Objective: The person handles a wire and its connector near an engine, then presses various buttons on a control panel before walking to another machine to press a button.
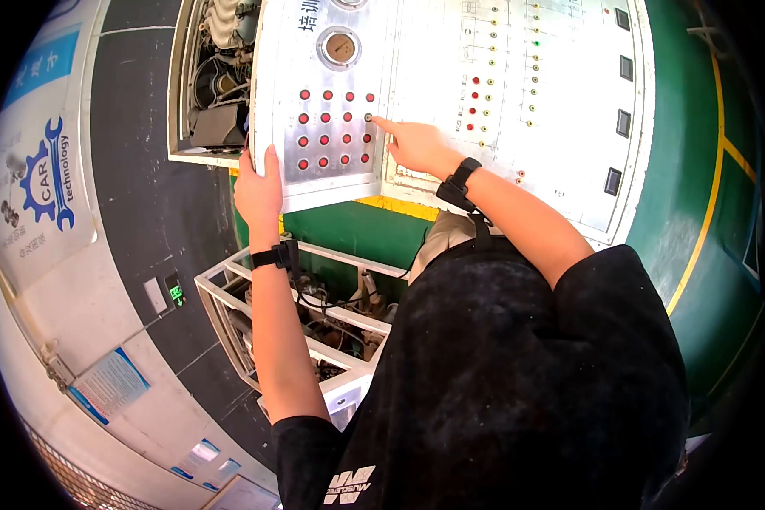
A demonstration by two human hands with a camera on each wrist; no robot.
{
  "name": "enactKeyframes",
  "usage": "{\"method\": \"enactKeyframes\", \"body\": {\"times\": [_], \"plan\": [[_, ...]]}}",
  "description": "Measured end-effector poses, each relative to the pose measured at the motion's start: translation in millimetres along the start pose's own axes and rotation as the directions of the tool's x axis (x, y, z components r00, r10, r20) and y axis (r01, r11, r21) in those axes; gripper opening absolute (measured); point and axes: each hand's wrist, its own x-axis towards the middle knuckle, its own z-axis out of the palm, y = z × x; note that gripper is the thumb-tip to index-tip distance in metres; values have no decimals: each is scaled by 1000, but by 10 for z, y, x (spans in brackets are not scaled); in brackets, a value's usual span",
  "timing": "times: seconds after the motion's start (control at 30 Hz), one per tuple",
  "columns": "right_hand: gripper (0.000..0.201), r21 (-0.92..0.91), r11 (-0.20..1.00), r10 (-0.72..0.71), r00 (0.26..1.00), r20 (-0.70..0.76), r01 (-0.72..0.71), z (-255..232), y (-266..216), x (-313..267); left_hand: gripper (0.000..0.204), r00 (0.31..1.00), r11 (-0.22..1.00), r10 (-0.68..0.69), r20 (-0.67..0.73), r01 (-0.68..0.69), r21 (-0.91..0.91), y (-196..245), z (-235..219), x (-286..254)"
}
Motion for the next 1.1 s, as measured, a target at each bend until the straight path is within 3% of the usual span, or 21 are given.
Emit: {"method": "enactKeyframes", "body": {"times": [0.03, 0.23, 0.43, 0.63, 0.73, 0.93, 1.1], "plan": [[60, 3, 1000, -29, 997, -72, 30, -1, 4, -10, 62, 1000, 1000, -1, 3, 1, -7, 7, -5, 0], [59, -2, 997, 72, 995, 72, -72, -142, -125, -34, 62, 1000, 1000, -20, 24, 21, -16, 45, -34, -8], [65, -21, 999, 27, 997, 72, -26, -92, -154, -30, 61, 1000, 1000, -7, 10, 7, -19, 10, -9, 0], [67, -45, 993, 114, 982, 153, -108, -133, -184, 31, 62, 1000, 1000, -16, 7, 16, 2, 1, 1, 6], [66, -84, 993, 96, 981, 167, -83, -161, -170, 56, 63, 1000, 1000, -20, 14, 20, 4, -33, 26, 12], [59, 50, 998, 32, 999, 7, -33, -16, -63, 28, 65, 998, 999, -49, 45, 49, -16, 43, -39, 15], [61, 8, 998, 64, 995, 77, -65, -15, -80, 15, 58, 1000, 1000, -14, 15, 14, -5, -33, 29, 22]]}}
